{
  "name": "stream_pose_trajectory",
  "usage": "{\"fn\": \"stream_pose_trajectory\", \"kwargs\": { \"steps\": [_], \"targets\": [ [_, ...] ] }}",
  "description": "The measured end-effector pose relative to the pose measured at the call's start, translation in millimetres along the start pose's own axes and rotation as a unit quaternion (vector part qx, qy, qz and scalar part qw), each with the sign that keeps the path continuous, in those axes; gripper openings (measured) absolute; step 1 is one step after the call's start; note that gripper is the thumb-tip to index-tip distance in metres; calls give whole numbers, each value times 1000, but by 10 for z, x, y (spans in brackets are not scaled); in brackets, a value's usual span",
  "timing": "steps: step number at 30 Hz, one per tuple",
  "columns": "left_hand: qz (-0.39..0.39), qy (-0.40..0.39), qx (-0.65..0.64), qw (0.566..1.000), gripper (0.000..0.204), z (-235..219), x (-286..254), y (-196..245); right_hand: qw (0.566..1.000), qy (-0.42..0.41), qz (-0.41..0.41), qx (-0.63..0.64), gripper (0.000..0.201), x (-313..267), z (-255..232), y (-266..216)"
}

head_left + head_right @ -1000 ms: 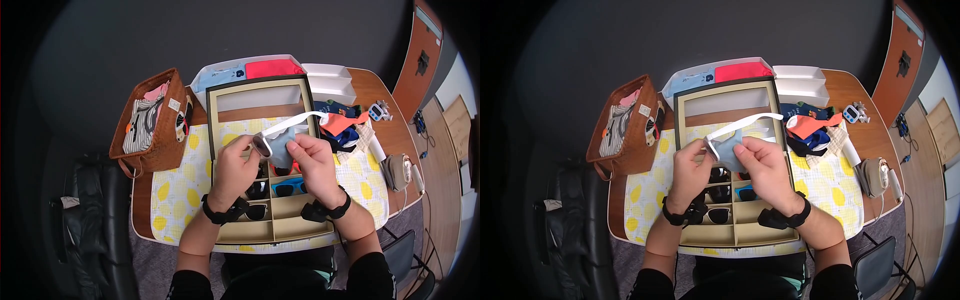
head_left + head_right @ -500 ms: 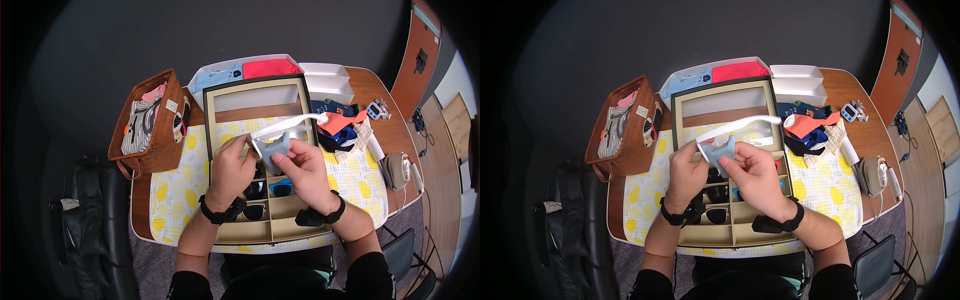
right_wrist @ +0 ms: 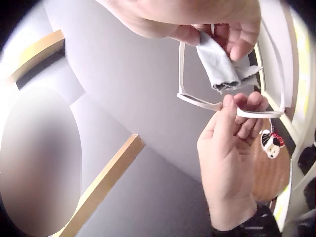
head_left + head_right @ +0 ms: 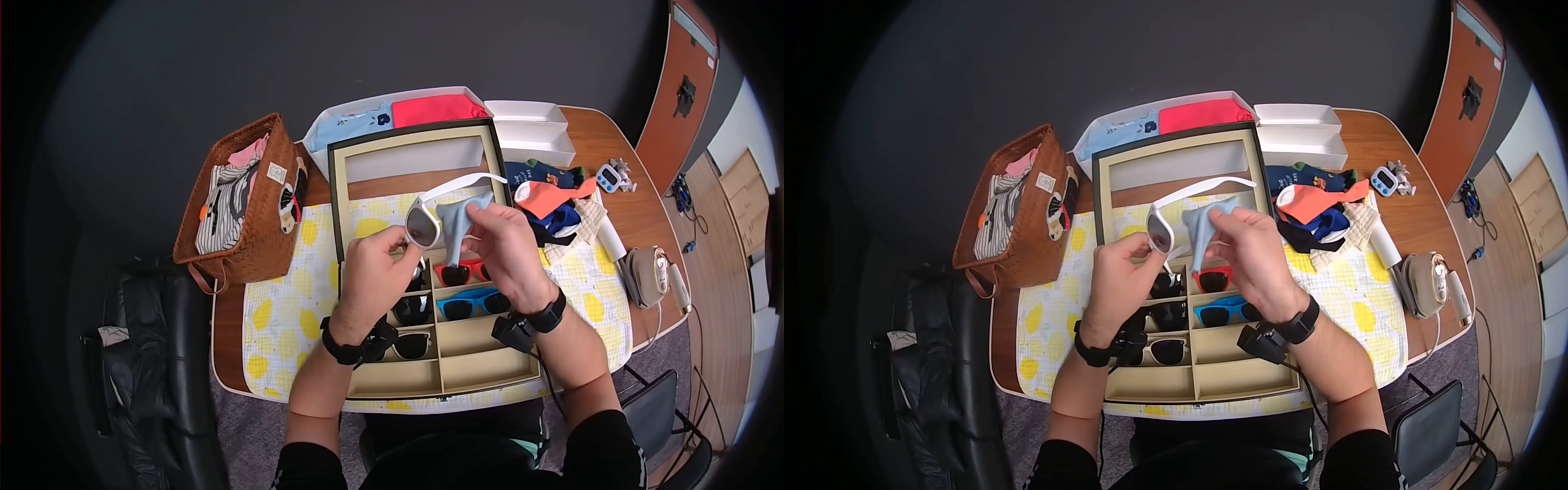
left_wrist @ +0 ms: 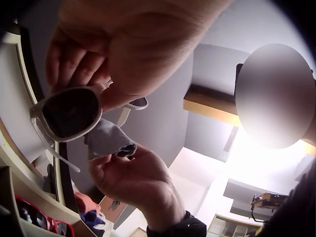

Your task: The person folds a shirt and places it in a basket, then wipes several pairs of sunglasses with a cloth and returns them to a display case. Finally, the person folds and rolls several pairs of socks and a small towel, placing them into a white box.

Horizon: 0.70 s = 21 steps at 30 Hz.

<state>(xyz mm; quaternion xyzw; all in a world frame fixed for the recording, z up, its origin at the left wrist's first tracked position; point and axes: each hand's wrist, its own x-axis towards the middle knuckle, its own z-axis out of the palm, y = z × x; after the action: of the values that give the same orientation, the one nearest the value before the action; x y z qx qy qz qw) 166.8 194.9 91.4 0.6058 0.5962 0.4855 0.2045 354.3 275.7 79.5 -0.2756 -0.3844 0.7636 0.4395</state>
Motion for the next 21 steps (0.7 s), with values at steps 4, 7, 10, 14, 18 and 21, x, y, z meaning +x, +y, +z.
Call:
{"fn": "stream_pose_trajectory", "kwargs": {
  "steps": [4,7,10,14,18,21],
  "targets": [
    [-45,-43,24,998,16,2,-6,-50,994,-30,-67,-82,19,-70,45,37],
    [-19,-19,3,1000,18,46,-6,-117,986,-86,-89,-108,20,-198,164,50],
    [-8,2,-7,1000,18,41,-5,-153,991,-77,-69,-80,21,-255,237,40],
    [-21,-26,-15,999,18,5,-18,-34,990,-79,-90,-68,22,-295,277,16],
    [-28,-54,31,998,18,-1,-19,-19,993,-100,-52,-24,23,-234,172,148],
    [-44,-45,33,997,17,-14,-15,46,989,-126,-48,-65,24,-214,165,123]
  ]
}}
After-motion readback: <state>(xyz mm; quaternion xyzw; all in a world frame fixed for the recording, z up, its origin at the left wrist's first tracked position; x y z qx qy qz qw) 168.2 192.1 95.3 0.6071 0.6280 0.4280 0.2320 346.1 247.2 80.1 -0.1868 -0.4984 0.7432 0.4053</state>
